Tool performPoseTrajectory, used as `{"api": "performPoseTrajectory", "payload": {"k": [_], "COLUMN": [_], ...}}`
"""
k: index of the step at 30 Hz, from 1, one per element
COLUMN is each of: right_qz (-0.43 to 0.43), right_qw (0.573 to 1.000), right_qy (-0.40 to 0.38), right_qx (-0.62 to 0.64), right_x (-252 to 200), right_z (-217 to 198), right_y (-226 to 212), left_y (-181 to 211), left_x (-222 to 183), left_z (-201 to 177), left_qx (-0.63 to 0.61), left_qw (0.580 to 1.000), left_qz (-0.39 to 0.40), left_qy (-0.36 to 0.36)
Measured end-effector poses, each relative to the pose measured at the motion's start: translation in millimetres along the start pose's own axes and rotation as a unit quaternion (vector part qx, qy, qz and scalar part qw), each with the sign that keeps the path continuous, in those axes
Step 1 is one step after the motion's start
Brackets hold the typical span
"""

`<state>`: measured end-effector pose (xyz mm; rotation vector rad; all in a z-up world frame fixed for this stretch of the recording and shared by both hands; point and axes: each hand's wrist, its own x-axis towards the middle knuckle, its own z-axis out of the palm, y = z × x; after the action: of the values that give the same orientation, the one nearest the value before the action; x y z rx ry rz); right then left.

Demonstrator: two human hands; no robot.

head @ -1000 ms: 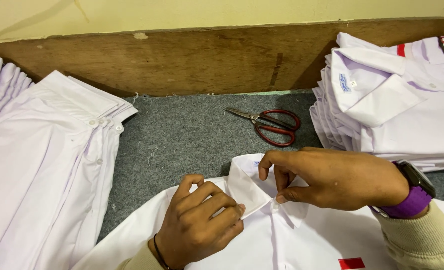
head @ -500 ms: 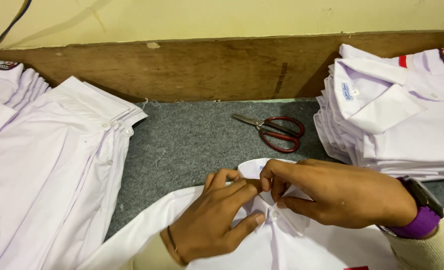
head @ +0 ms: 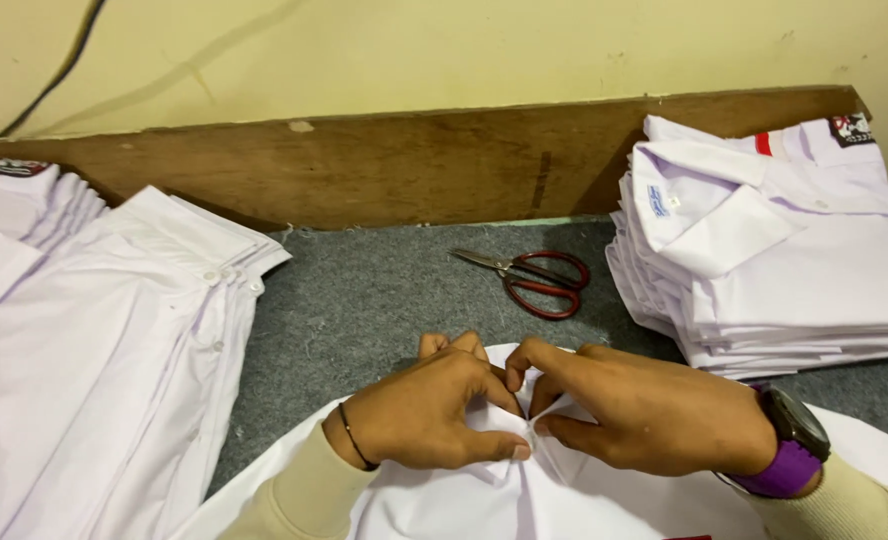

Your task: Trimming loose threads from a shirt collar using scissors

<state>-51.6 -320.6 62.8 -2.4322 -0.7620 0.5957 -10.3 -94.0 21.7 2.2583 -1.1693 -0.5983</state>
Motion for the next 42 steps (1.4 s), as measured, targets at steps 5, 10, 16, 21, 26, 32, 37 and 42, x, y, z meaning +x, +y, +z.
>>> {"api": "performPoseTrajectory", "payload": {"k": [5, 10, 16, 21, 26, 32, 37, 42], "right_qz": [0.022, -0.025, -0.062, -0.050, -0.051, -0.096, -0.111, -0.096], "right_qw": [1.000, 0.998, 0.997, 0.996, 0.994, 0.993, 0.992, 0.992], "right_qy": [-0.006, -0.019, -0.008, -0.038, -0.052, -0.021, -0.019, -0.025], "right_qx": [-0.014, -0.046, -0.055, -0.070, -0.077, -0.070, -0.062, -0.074], "right_x": [4.6, 8.9, 10.3, 10.8, 10.5, 11.5, 11.2, 11.1], "right_z": [0.3, -0.2, 7.5, 9.9, 15.2, 11.8, 10.2, 14.7], "right_y": [-3.7, 3.7, 13.1, 9.6, 13.1, 16.8, 14.7, 13.6], "left_y": [-4.8, -8.9, -12.9, -13.2, -9.2, -4.5, -2.9, -3.3], "left_x": [0.5, 1.2, 1.4, 1.0, -0.8, -4.9, -8.6, -9.7], "left_z": [1.2, 4.0, 7.1, 7.3, 8.8, 4.8, 0.0, 0.8], "left_qx": [-0.009, -0.008, -0.006, 0.016, 0.033, 0.066, 0.040, 0.035], "left_qw": [1.000, 1.000, 0.999, 0.998, 0.998, 0.998, 0.998, 0.998], "left_qz": [-0.014, 0.026, 0.042, 0.058, 0.048, 0.007, 0.021, 0.038], "left_qy": [-0.005, -0.003, -0.001, -0.002, -0.005, 0.007, 0.044, 0.045]}}
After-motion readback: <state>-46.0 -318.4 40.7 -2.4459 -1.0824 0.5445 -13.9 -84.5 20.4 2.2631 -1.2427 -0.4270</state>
